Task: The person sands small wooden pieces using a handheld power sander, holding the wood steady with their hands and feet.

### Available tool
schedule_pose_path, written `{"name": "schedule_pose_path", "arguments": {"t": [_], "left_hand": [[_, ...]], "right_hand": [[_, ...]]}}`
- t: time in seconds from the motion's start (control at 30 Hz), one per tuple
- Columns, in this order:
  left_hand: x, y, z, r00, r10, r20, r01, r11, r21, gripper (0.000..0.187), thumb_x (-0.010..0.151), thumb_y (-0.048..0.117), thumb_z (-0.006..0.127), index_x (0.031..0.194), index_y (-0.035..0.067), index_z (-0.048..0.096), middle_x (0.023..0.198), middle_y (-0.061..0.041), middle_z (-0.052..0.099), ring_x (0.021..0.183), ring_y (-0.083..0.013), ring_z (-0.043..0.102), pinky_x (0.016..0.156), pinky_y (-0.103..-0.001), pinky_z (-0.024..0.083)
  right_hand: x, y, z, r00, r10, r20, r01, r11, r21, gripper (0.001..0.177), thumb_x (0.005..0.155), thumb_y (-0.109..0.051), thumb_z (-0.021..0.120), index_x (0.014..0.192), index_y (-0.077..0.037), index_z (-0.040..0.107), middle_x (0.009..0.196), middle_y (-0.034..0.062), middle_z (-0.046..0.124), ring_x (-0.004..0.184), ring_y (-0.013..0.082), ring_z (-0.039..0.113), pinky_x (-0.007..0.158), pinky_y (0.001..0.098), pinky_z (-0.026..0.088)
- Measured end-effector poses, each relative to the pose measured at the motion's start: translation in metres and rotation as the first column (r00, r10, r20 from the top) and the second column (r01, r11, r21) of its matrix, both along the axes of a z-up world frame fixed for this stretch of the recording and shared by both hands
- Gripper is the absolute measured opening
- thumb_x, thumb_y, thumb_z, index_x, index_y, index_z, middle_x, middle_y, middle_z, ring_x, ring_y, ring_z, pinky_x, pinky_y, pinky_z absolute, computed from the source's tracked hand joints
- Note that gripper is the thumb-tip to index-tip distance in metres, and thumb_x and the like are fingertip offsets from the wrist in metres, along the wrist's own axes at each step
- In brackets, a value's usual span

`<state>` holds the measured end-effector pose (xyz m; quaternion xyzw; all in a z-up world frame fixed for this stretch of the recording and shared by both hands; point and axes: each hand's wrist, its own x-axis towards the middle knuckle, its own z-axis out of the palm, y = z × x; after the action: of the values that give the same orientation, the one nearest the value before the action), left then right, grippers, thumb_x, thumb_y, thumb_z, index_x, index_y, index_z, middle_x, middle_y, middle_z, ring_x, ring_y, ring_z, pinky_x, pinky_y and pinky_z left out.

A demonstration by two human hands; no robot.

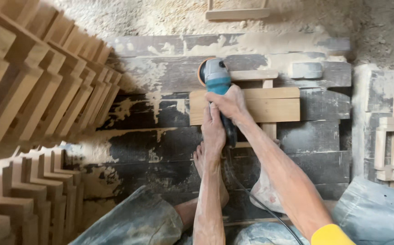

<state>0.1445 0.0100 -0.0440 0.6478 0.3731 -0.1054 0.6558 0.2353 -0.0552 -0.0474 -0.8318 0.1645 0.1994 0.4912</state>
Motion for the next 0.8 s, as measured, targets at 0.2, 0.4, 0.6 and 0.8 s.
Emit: {"name": "schedule_pose_path", "arguments": {"t": [0.2, 0.4, 0.6, 0.8], "left_hand": [[-0.002, -0.039, -0.011, 0.914, -0.388, 0.117, 0.292, 0.830, 0.475, 0.040, 0.106, 0.029, 0.039, 0.145, 0.019, 0.043, 0.134, -0.024, 0.056, 0.098, -0.0552, 0.067, 0.080, -0.062, 0.057], [0.029, -0.092, 0.038, 0.978, -0.208, -0.006, 0.207, 0.976, -0.073, 0.059, 0.100, 0.062, 0.039, 0.146, 0.026, 0.049, 0.115, -0.033, 0.068, 0.118, -0.0487, 0.063, 0.101, -0.058, 0.048], [0.047, -0.121, 0.059, 0.950, -0.310, -0.046, 0.301, 0.942, -0.146, 0.071, 0.093, 0.069, 0.040, 0.152, 0.029, 0.044, 0.122, -0.036, 0.064, 0.127, -0.0470, 0.058, 0.107, -0.057, 0.045], [0.052, -0.121, 0.037, 0.913, -0.407, 0.016, 0.406, 0.905, -0.126, 0.071, 0.091, 0.076, 0.036, 0.148, 0.035, 0.046, 0.124, -0.031, 0.066, 0.126, -0.0439, 0.060, 0.109, -0.052, 0.046]], "right_hand": [[-0.001, -0.041, -0.002, 0.998, -0.004, -0.069, 0.000, 0.998, -0.058, 0.047, 0.066, -0.047, 0.091, 0.088, -0.007, 0.080, 0.084, 0.0087, 0.076, 0.085, 0.0167, 0.073, 0.065, 0.0332, 0.052], [0.009, -0.100, 0.015, 0.989, -0.131, -0.063, 0.125, 0.988, -0.091, 0.060, 0.064, -0.048, 0.092, 0.078, 0.007, 0.071, 0.069, 0.0170, 0.061, 0.070, 0.0218, 0.062, 0.059, 0.0418, 0.047], [0.015, -0.151, 0.018, 0.973, -0.229, 0.022, 0.230, 0.961, -0.152, 0.064, 0.070, -0.051, 0.093, 0.084, 0.008, 0.071, 0.073, 0.0177, 0.061, 0.070, 0.0246, 0.063, 0.061, 0.0416, 0.049], [0.014, -0.155, 0.023, 0.960, -0.279, 0.025, 0.279, 0.946, -0.166, 0.061, 0.073, -0.047, 0.092, 0.092, 0.007, 0.070, 0.080, 0.0120, 0.061, 0.076, 0.0197, 0.064, 0.067, 0.0400, 0.051]]}}
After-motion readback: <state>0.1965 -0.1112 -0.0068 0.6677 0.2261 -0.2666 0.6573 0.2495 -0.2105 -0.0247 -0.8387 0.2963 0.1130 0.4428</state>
